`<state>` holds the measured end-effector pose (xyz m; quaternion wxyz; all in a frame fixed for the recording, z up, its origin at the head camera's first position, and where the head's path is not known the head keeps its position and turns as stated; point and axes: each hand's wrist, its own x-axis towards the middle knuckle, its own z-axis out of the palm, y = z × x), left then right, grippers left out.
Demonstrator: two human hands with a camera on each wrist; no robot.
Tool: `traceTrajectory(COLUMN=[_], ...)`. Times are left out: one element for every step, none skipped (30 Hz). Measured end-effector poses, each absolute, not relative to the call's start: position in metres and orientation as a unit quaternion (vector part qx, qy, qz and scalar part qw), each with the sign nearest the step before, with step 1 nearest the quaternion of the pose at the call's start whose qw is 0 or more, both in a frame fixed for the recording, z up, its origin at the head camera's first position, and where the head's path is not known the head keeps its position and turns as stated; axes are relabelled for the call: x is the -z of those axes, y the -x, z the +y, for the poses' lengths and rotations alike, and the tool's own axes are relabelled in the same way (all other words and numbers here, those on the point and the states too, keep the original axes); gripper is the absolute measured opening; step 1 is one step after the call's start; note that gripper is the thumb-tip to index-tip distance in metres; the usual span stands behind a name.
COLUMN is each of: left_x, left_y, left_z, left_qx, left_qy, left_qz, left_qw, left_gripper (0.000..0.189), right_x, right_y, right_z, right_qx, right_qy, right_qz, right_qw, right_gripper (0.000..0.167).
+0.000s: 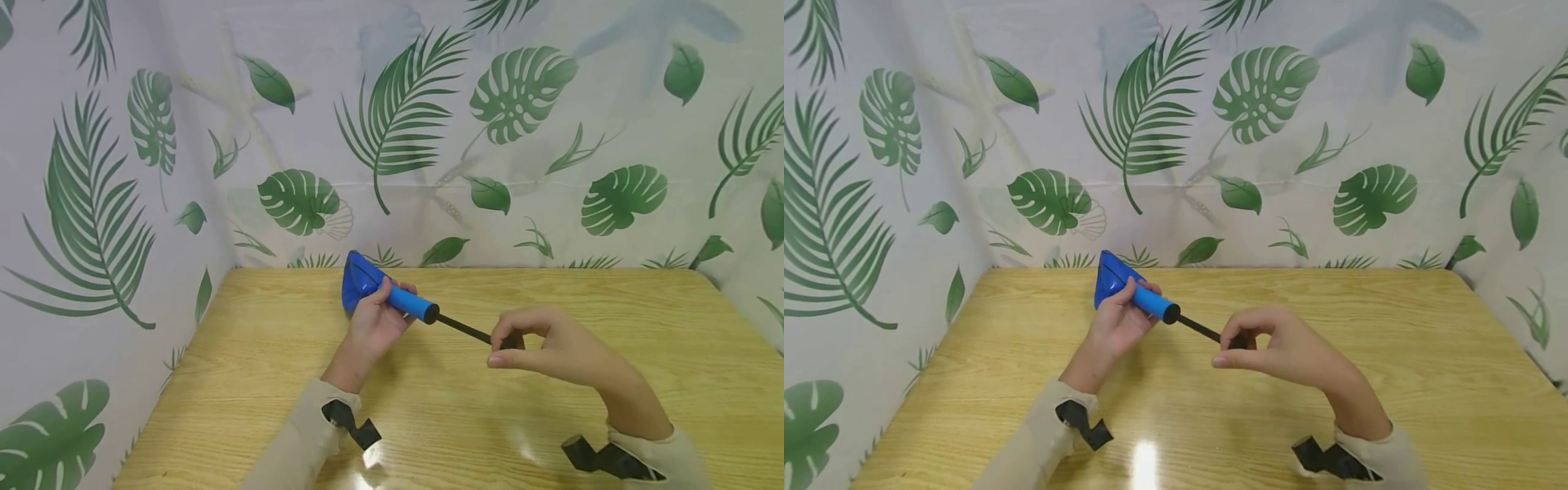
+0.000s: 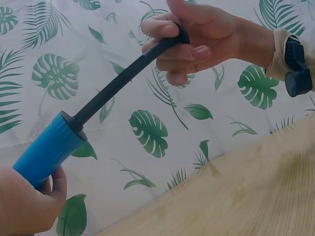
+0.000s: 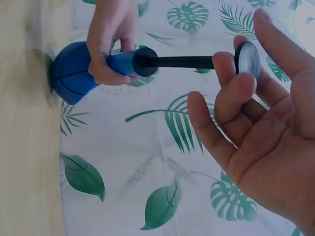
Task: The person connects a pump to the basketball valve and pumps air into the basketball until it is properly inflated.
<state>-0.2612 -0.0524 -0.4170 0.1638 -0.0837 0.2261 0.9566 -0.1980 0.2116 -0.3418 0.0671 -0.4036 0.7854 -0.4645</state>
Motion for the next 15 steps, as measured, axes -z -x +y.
traceTrajectory(left_x=[0.417,0.417,0.417,0.417,0.418,0.418,0.418,0.419,0.419,0.419,0.419,0.419,0.419,0.419,0.419], left_y=[0.261,0.261,0.261,0.261,0.26,0.26,0.26,0.26,0.259,0.258,0.257,0.256,0.255,0.254,0.252], left_z=[-0.052,-0.052,-0.052,-0.051,-0.051,-0.051,-0.05,-0.05,-0.049,-0.049,-0.048,-0.046,-0.045,-0.043,-0.041], left_qx=[-0.956,-0.956,-0.955,-0.955,-0.957,-0.957,-0.958,-0.958,-0.959,-0.959,-0.959,-0.958,-0.956,-0.955,-0.954], left_qy=[0.085,0.085,0.085,0.084,0.082,0.081,0.08,0.078,0.077,0.074,0.075,0.075,0.073,0.072,0.071], left_qz=[0.227,0.229,0.229,0.229,0.225,0.224,0.224,0.223,0.222,0.222,0.224,0.229,0.232,0.235,0.238], left_qw=[0.164,0.165,0.166,0.166,0.167,0.165,0.163,0.16,0.158,0.158,0.158,0.159,0.161,0.165,0.168], left_gripper=[0.013,0.013,0.013,0.013,0.014,0.014,0.013,0.013,0.013,0.013,0.014,0.013,0.014,0.015,0.016], right_x=[0.341,0.34,0.34,0.34,0.34,0.341,0.342,0.343,0.345,0.347,0.349,0.352,0.354,0.357,0.36], right_y=[0.198,0.198,0.199,0.199,0.2,0.2,0.201,0.202,0.203,0.204,0.205,0.206,0.208,0.209,0.21], right_z=[0.214,0.215,0.217,0.217,0.218,0.218,0.217,0.217,0.216,0.215,0.214,0.213,0.212,0.21,0.209], right_qx=[0.466,0.467,0.467,0.466,0.467,0.468,0.468,0.469,0.468,0.471,0.474,0.476,0.477,0.478,0.48], right_qy=[0.407,0.412,0.416,0.42,0.422,0.425,0.428,0.428,0.426,0.424,0.421,0.418,0.414,0.409,0.406], right_qz=[0.782,0.778,0.776,0.774,0.771,0.77,0.768,0.767,0.77,0.769,0.769,0.769,0.77,0.771,0.771], right_qw=[0.071,0.077,0.083,0.087,0.09,0.09,0.09,0.087,0.084,0.084,0.085,0.088,0.091,0.096,0.103], right_gripper=[0.02,0.021,0.022,0.022,0.022,0.023,0.022,0.022,0.02,0.019,0.018,0.017,0.016,0.015,0.014])
